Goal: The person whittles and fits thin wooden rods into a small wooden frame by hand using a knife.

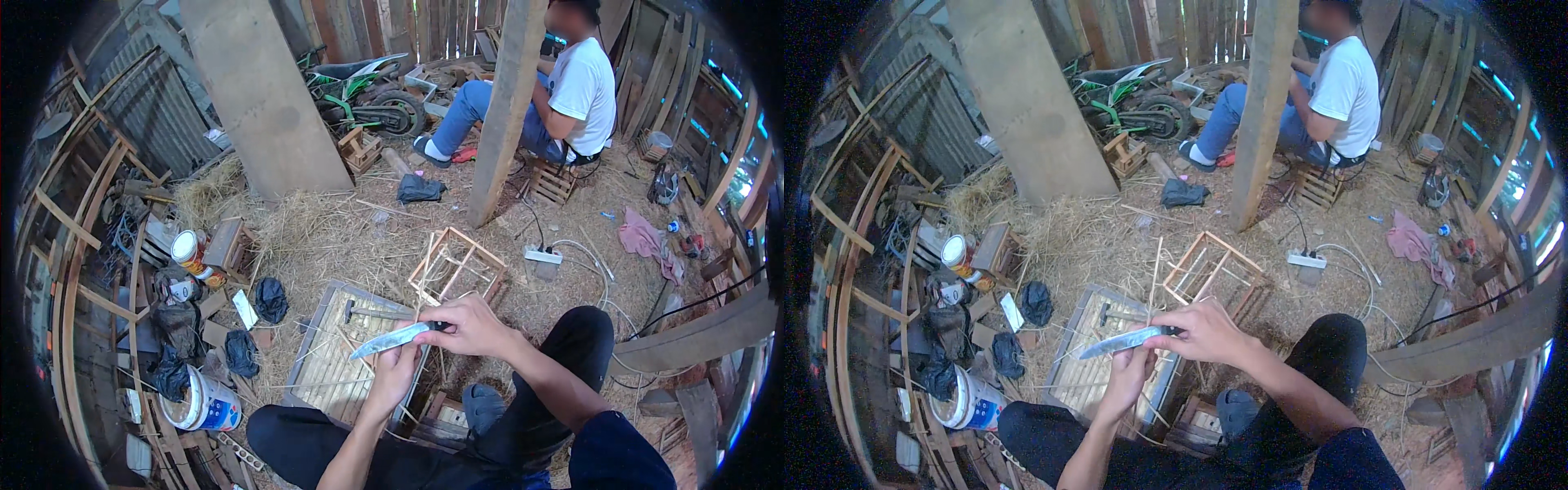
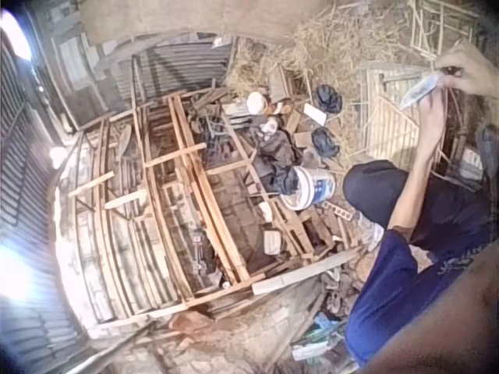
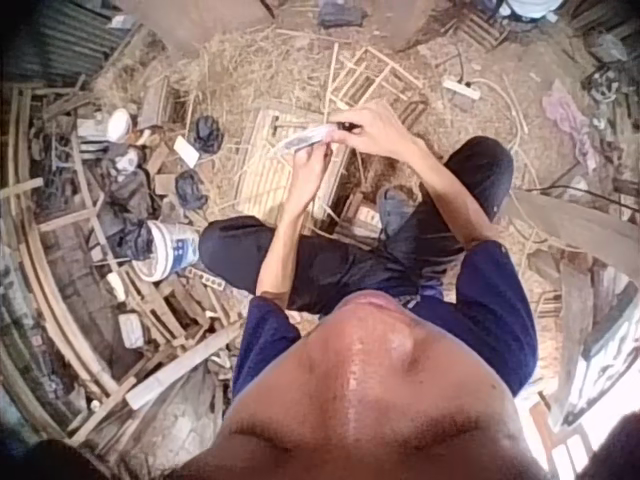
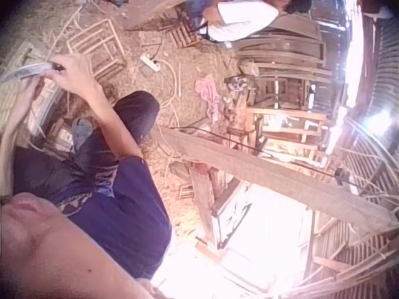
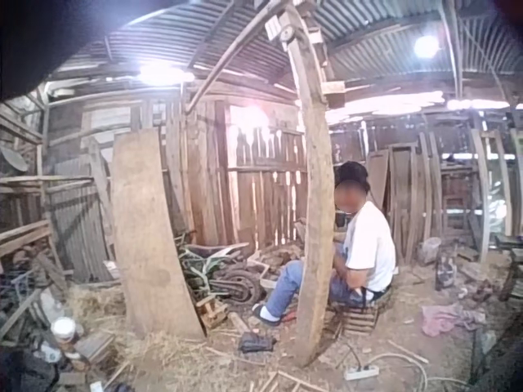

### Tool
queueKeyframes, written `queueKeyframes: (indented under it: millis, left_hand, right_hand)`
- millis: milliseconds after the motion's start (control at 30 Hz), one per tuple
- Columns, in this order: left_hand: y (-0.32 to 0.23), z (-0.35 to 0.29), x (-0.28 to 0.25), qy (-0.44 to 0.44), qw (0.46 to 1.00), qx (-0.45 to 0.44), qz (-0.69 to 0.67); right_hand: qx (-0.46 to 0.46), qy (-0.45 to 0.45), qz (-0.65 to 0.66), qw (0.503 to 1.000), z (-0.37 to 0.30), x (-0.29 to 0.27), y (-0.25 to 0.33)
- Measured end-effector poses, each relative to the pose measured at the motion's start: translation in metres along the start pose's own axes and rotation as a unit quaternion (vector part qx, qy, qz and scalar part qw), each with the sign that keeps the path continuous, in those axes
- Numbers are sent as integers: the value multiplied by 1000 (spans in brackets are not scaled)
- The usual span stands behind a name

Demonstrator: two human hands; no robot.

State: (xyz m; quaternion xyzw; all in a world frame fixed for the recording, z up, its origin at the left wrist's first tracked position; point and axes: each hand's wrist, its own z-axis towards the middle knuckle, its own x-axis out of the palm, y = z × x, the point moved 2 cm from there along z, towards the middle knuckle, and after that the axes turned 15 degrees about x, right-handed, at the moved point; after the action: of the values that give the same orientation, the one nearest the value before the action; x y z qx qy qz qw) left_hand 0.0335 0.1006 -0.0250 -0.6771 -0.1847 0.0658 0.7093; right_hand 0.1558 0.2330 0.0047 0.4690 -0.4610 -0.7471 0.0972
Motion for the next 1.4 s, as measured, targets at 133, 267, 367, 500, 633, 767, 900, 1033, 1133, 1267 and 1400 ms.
queueKeyframes:
  millis: [133,267,367,500,633,767,900,1033,1133,1267,1400]
  left_hand:
    - [3,-5,0,-8,998,8,58]
    - [2,-4,2,-6,996,25,85]
    - [4,-2,8,-1,994,11,110]
    - [-3,2,18,11,993,47,111]
    - [-12,4,27,9,995,60,74]
    - [-1,4,18,12,996,47,70]
    - [-13,3,14,-8,1000,8,20]
    - [-11,9,4,8,998,-27,-64]
    - [-9,15,2,-5,995,-31,-99]
    - [-10,19,2,3,994,-21,-107]
    - [-1,22,-7,-9,997,1,-74]
  right_hand:
    - [-7,-3,-8,1000,0,3,-10]
    - [-42,-34,-23,998,-2,-1,-12]
    - [-21,-46,-26,998,-6,-13,-15]
    - [-38,-102,-42,993,-6,-25,-21]
    - [7,-199,-54,978,0,-58,-37]
    - [25,-191,-70,979,-2,-53,-28]
    - [-6,-172,-79,982,2,-41,-24]
    - [-2,-164,-77,983,10,-33,-21]
    - [-4,-162,-68,984,11,-27,-21]
    - [27,-154,-70,985,11,-23,-17]
    - [-42,-108,-112,987,17,-9,3]
